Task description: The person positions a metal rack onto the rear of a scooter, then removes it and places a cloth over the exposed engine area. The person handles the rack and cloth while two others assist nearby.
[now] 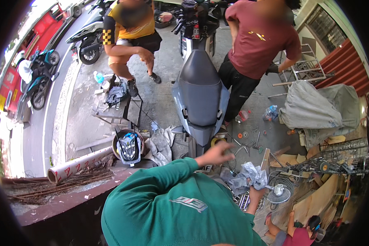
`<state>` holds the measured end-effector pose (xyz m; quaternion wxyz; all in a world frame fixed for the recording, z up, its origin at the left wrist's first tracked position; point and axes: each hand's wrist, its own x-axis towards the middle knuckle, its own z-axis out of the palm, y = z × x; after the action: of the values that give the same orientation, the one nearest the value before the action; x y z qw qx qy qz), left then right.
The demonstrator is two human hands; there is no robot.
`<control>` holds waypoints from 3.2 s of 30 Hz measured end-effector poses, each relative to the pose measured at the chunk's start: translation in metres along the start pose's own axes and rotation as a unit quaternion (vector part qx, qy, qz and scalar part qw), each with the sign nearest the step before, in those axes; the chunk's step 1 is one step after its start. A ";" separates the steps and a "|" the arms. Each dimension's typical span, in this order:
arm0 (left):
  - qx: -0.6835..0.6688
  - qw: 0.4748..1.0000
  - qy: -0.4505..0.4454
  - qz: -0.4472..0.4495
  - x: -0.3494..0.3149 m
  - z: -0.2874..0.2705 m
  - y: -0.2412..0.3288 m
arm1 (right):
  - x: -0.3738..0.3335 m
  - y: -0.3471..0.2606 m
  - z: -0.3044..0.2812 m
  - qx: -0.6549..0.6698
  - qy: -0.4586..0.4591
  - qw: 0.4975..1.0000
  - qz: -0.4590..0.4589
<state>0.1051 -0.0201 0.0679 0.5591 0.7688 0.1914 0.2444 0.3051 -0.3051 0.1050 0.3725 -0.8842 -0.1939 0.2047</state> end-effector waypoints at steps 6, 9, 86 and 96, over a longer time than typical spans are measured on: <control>0.021 0.968 -0.234 0.090 0.000 0.089 -0.014 | -0.003 -0.023 0.038 0.024 0.025 0.999 -0.006; 0.023 0.977 -0.198 0.080 0.000 0.097 -0.025 | -0.013 -0.034 0.048 0.056 0.016 0.997 -0.042; -0.291 0.936 0.131 -0.146 0.241 -0.021 0.014 | 0.003 -0.003 -0.032 -0.090 0.222 0.969 -0.054; -0.127 0.935 0.054 -0.328 0.189 0.127 -0.074 | -0.010 0.028 -0.041 -0.030 0.196 0.978 0.067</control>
<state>0.3308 0.0119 -0.0042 0.6899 0.5717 0.4300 0.1105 0.3229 -0.3512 0.1128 0.3624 -0.9287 -0.0637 0.0464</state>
